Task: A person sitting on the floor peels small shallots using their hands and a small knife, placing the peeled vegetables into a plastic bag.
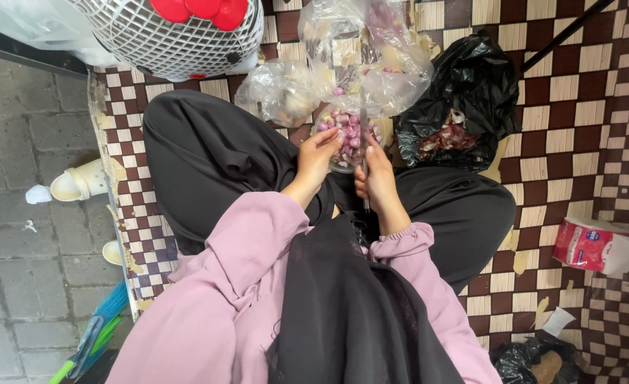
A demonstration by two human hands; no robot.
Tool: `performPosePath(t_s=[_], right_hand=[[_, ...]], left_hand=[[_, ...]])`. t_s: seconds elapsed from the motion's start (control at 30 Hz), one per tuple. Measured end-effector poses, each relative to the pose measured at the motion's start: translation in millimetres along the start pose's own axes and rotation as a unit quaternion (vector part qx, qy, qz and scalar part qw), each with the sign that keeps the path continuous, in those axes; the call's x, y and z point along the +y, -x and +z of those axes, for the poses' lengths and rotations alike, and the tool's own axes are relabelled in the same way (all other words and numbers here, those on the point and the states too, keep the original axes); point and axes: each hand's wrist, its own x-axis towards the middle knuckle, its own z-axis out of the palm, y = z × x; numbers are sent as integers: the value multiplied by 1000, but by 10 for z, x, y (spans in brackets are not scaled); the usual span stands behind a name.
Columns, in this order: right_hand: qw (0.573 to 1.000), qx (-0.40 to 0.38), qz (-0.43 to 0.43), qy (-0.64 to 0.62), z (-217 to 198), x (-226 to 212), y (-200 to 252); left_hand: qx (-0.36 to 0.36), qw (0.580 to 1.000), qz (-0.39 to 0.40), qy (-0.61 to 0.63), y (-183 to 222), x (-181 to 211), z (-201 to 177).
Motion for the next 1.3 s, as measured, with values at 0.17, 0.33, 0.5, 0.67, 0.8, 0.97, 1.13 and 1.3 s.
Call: performPosePath(t_s=[0.17, 0.33, 0.5, 0.67, 0.8, 0.97, 1.13, 1.3], right_hand=[[999, 27, -19, -22, -196, 94, -78], [997, 39, -49, -43, -211, 86, -53], [997, 54, -47, -33, -182, 38, -49], [997, 58, -34, -25, -197, 27, -87], [998, 52, -23, -17, -169, 10, -144], [999, 48, -19, -9, -192, 33, -199], [999, 45, -20, -6, -209, 29, -196], [998, 45, -36, -9, -210, 38, -178]], left_hand=[[-25, 946, 165, -279, 160, 389, 42], [-54, 882, 351, -310, -284, 753, 239], [-62, 742, 306, -593, -1201, 578, 374], [-105, 669, 271, -684, -1711, 477, 268], [-132, 634, 242, -722, -1793, 405, 269], [-146, 614, 298, -716, -1599, 580, 271], [-149, 569, 366, -721, -1633, 606, 264], [-173, 578, 333, -725, -1647, 675, 255]])
